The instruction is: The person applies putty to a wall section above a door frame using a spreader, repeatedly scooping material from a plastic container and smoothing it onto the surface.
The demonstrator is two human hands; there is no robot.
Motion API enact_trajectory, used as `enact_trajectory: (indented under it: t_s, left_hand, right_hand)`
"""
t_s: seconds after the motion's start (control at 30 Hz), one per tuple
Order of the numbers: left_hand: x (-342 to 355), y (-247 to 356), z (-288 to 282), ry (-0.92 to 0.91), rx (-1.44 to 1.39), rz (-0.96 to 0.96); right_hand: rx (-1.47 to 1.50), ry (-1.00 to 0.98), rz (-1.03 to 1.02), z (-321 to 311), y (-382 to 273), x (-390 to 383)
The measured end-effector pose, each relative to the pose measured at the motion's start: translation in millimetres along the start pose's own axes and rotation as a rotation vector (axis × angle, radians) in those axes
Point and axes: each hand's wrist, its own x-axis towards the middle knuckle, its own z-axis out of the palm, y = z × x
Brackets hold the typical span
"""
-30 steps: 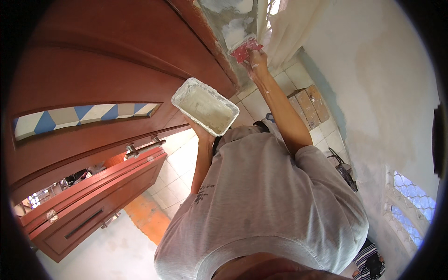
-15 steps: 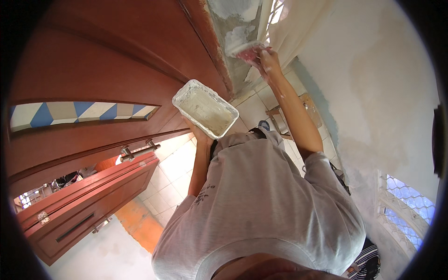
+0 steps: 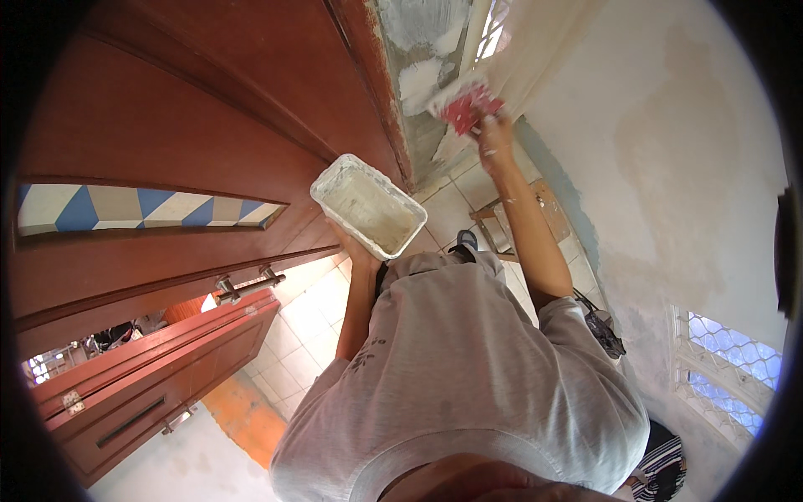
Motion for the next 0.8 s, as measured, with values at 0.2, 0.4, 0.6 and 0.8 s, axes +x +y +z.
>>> enact_trajectory:
  t_s: [0.2, 0.4, 0.6, 0.8]
  left_hand:
    - [-2, 10, 20, -0.132, 0.032, -0.009]
    - [-3, 10, 16, -0.107, -0.003, -0.006]
    - [-2, 11, 7, -0.044, -0.042, -0.083]
    - [5, 9, 20, -0.071, -0.028, -0.093]
  right_hand:
    - [0.176, -0.074, 0.085, 32, 30, 28]
    - [0.342, -0.017, -0.044, 56, -76, 25]
    - [0.174, 0.002, -0.029, 29, -79, -9]
    - [0.245, -0.186, 0.031, 48, -50, 29]
